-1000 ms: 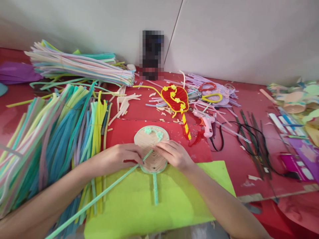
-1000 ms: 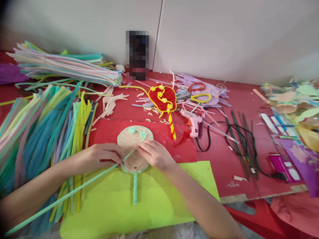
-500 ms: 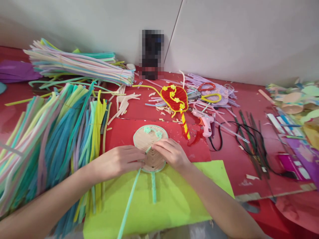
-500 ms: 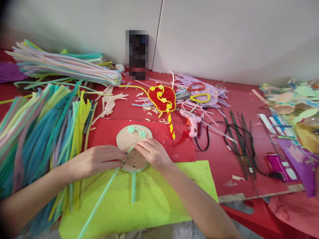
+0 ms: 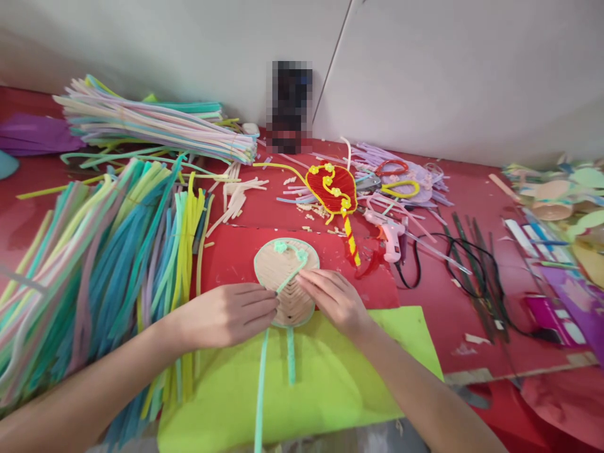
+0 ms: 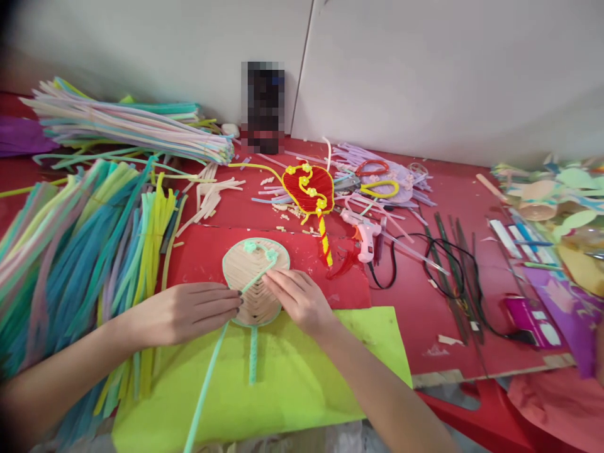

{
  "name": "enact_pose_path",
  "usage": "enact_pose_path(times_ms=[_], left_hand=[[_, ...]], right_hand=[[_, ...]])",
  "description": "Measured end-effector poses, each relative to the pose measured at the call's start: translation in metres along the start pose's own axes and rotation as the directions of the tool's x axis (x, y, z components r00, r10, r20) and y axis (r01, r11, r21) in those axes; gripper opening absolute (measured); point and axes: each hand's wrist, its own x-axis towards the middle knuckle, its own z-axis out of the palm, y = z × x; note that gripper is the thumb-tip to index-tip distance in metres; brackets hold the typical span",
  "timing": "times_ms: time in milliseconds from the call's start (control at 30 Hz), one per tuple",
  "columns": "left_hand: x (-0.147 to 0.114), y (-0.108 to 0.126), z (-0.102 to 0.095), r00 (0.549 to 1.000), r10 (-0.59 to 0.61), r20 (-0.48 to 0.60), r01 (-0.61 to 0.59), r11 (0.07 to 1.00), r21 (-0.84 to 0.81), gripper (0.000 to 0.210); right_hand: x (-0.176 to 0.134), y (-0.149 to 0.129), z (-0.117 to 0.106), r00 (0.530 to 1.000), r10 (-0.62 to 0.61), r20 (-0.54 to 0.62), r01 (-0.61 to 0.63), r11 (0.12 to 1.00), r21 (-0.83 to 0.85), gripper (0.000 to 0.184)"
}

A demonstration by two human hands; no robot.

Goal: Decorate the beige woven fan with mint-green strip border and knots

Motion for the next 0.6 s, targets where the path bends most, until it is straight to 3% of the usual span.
enact_pose_path(times_ms=[100,200,267,333,367,400,467,533,600], left_hand=[[-0.005,-0.002,-0.003,0.998,-0.031,-0.059,0.026,0.997,-0.077,0.022],[-0.011,0.0,-0.006,0.979,-0.104,-0.173,0.076,0.984,-0.162,0.025],[-0.01,0.006,-0.009,0.941,-0.196,-0.275,0.141,0.968,-0.207,0.027],[-0.005,0.015,-0.012,0.883,-0.294,-0.365,0.206,0.943,-0.262,0.027],[0.0,0.021,-0.013,0.859,-0.333,-0.39,0.226,0.928,-0.296,0.025],[0.004,0.026,-0.014,0.843,-0.365,-0.397,0.237,0.912,-0.335,0.023],[0.012,0.037,-0.011,0.818,-0.429,-0.383,0.259,0.869,-0.421,0.019],[0.017,0.045,-0.004,0.805,-0.495,-0.327,0.294,0.811,-0.505,0.017],[0.017,0.05,0.004,0.799,-0.534,-0.277,0.315,0.764,-0.563,0.015]], right_hand=[[0.002,0.0,-0.001,0.982,0.153,-0.112,-0.142,0.985,0.097,0.039],[0.009,-0.003,-0.006,0.888,0.414,-0.199,-0.353,0.892,0.281,0.021],[0.015,-0.007,-0.011,0.743,0.656,-0.134,-0.542,0.707,0.455,0.012],[0.021,-0.014,-0.016,0.572,0.817,0.069,-0.661,0.41,0.628,0.016],[0.023,-0.017,-0.018,0.512,0.837,0.193,-0.673,0.252,0.695,0.021],[0.024,-0.021,-0.019,0.482,0.82,0.308,-0.662,0.11,0.741,0.026],[0.026,-0.028,-0.018,0.477,0.745,0.466,-0.61,-0.1,0.786,0.03],[0.028,-0.035,-0.016,0.477,0.706,0.523,-0.555,-0.219,0.802,0.029],[0.029,-0.04,-0.012,0.437,0.738,0.514,-0.494,-0.28,0.823,0.026]])
